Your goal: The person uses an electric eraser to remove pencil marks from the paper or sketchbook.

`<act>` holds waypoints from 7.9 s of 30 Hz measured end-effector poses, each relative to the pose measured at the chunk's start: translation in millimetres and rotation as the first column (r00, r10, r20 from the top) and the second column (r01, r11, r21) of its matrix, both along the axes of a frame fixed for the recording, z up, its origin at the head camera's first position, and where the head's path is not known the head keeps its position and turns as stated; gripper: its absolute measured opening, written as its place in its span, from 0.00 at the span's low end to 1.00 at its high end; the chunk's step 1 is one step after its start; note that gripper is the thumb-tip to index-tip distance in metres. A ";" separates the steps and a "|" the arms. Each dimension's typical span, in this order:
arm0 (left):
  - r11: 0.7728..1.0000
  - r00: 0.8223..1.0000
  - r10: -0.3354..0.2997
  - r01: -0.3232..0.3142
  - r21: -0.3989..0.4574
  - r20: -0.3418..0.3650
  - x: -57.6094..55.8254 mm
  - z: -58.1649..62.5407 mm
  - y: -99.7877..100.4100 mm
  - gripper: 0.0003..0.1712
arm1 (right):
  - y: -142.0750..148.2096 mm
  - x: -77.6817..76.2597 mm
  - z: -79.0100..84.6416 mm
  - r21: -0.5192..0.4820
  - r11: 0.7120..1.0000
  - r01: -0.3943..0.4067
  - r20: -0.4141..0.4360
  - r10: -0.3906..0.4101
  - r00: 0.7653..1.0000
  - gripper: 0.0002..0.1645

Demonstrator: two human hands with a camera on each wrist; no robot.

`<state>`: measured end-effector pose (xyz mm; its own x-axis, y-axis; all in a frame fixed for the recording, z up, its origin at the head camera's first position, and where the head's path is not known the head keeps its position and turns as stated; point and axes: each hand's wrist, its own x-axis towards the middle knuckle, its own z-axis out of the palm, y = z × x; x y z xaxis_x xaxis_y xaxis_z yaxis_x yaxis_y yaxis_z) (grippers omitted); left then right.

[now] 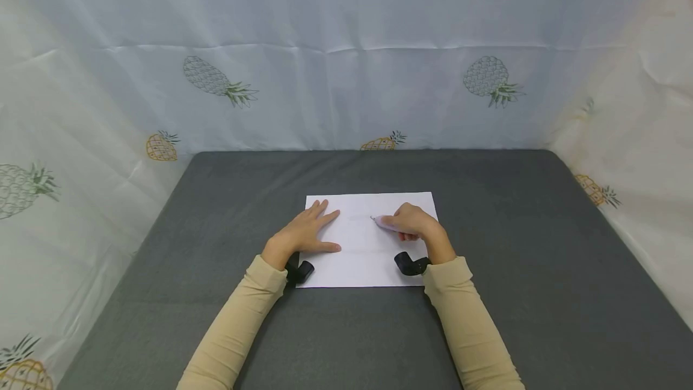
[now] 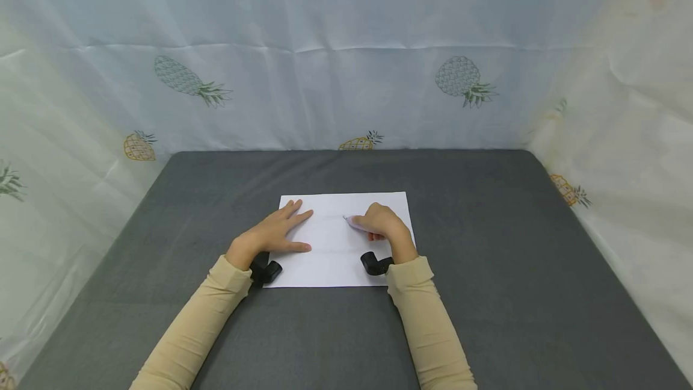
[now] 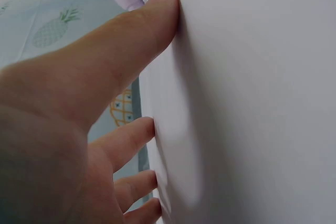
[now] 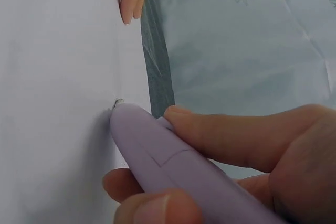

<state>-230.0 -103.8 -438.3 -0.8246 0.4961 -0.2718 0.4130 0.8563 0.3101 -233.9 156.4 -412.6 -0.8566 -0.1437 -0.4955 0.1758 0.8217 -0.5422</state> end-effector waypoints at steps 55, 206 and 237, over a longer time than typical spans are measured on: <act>1.000 1.000 0.000 0.000 0.002 -0.003 1.6 1.2 0.6 0.49 | -1.0 -1.2 -1.7 0.043 0.999 -0.028 -0.003 0.029 1.000 0.27; 1.000 1.000 -0.015 0.015 0.002 -0.019 3.3 0.8 1.3 0.49 | -8.1 4.7 -0.5 0.055 0.998 0.004 -0.082 0.000 0.997 0.27; 1.000 1.000 -0.020 0.020 0.002 -0.020 1.4 -1.1 -0.1 0.49 | -5.6 4.9 -1.2 0.031 0.998 -0.060 -0.053 0.062 0.997 0.29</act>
<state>-228.6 -103.9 -439.3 -0.8195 0.5133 -0.2549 0.4363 0.8472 0.3032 -229.0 150.8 -413.8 -0.8724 -0.1826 -0.4533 0.0959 0.8456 -0.5252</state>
